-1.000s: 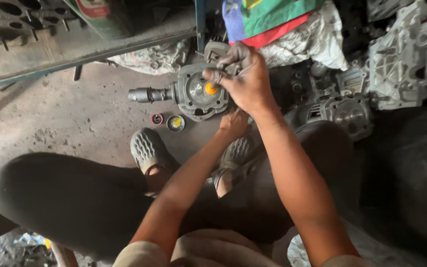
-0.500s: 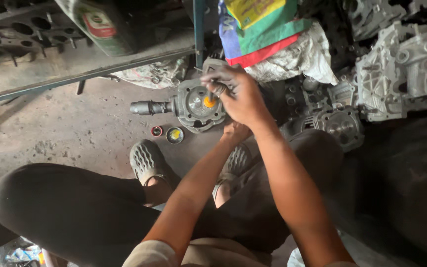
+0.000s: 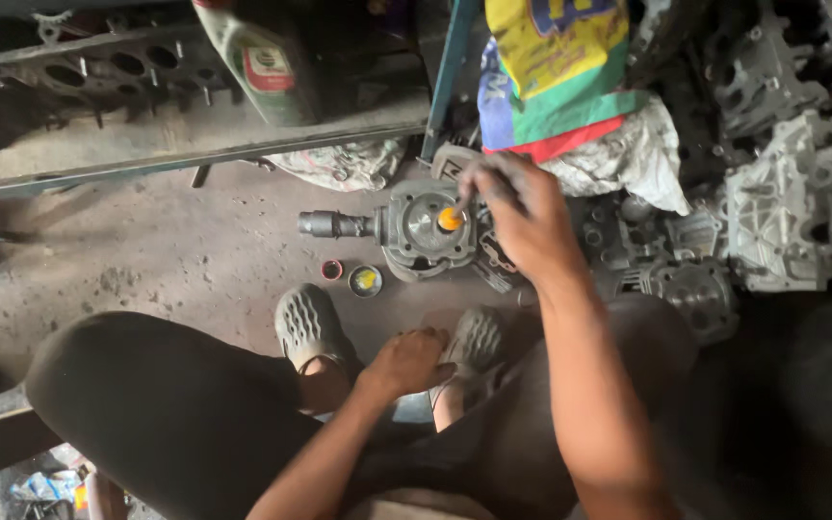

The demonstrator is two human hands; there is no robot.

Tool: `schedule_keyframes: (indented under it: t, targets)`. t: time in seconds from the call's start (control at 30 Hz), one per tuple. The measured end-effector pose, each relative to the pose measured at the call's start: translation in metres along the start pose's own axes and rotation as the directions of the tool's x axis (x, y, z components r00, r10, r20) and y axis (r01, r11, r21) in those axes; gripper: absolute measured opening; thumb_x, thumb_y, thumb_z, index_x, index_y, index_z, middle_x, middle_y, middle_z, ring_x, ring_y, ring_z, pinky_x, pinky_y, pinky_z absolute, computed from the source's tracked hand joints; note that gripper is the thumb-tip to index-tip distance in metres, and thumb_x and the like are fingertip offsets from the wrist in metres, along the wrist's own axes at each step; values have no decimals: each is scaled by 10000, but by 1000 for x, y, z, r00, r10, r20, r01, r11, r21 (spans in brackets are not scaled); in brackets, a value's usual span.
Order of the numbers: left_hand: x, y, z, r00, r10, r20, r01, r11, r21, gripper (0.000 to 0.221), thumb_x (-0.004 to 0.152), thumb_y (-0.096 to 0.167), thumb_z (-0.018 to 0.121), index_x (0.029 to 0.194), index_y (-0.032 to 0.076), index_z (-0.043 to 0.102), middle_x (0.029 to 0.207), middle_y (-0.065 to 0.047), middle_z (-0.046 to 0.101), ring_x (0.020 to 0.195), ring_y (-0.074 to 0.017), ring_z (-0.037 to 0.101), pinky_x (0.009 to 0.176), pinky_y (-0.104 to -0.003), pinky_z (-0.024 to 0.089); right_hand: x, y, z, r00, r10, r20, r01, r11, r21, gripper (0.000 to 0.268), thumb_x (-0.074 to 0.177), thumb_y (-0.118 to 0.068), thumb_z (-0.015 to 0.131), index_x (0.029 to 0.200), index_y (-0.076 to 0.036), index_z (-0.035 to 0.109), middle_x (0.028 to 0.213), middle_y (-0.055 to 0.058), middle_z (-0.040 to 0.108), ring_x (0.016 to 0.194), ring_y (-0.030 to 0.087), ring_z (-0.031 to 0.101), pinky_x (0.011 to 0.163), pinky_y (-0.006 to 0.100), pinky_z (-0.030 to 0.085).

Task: The person prepares engine components by cleaning valves and applying a substance from an orange container using a small brush, before inserting them into a cylinder head.

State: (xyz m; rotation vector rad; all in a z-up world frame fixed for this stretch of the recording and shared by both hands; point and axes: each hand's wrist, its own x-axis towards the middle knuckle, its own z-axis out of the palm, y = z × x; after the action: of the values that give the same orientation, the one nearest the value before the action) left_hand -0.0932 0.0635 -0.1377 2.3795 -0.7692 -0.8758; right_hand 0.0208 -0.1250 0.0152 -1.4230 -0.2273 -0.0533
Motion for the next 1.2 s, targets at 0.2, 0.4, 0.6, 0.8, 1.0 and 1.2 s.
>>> schedule_keyframes:
  t: [0.2, 0.4, 0.6, 0.8, 1.0, 1.2]
  targets:
    - [8, 10, -27, 941, 132, -312, -175, 978, -113, 509, 827, 352, 761, 1167, 1, 618, 1060, -273, 682, 974, -457, 667, 829, -538, 534, -1, 42, -8, 969, 109, -223, -113, 994, -2, 82, 909, -91, 685, 900, -62, 608, 902, 7, 658, 893, 110, 637, 880, 295, 536]
    - [1, 3, -54, 809, -43, -586, -129, 960, -249, 431, 846, 298, 739, 1188, 52, 646, 1094, -211, 688, 1093, -407, 624, 966, -487, 496, 14, 71, -41, 965, 15, -262, -49, 991, -122, 216, 1032, -273, 709, 974, -133, 555, 867, -45, 517, 807, 53, 478, 752, 247, 400]
    - [80, 43, -138, 725, 121, -678, -668, 362, -650, 893, 1081, 657, 347, 1689, 12, 233, 1420, -196, 512, 1365, -308, 483, 1265, -429, 324, 42, 50, 4, 797, 144, -587, -56, 985, 165, 398, 1053, -446, 452, 1213, -113, 601, 1190, 14, 634, 1141, 150, 573, 998, 325, 382]
    - [107, 75, -183, 729, 200, -655, -683, 140, -717, 949, 1020, 668, 368, 1683, 87, 15, 1768, -115, 60, 1651, -300, 97, 1336, -405, 95, 33, 149, 11, 849, 168, -501, 18, 938, 346, 696, 1126, -474, 311, 1598, 36, 301, 1585, 121, 412, 1453, 219, 385, 1221, 358, 270]
    - [62, 86, -125, 594, 176, -785, -693, 607, -388, 881, 1072, 678, 278, 1703, 120, 20, 1784, -202, 46, 1677, -320, 44, 1372, -425, 51, 64, 150, -25, 737, 167, -655, 38, 957, 287, 704, 1139, -454, 364, 1564, 107, 395, 1542, 210, 492, 1409, 276, 469, 1194, 371, 345]
    - [103, 75, -190, 738, 237, -632, -657, 38, -753, 877, 1078, 656, 328, 1700, 149, -25, 1824, -149, -65, 1681, -322, 80, 1368, -474, 62, 19, 159, 31, 784, 199, -588, 6, 945, 328, 682, 1104, -466, 358, 1539, 55, 419, 1529, 191, 457, 1385, 255, 442, 1145, 351, 353]
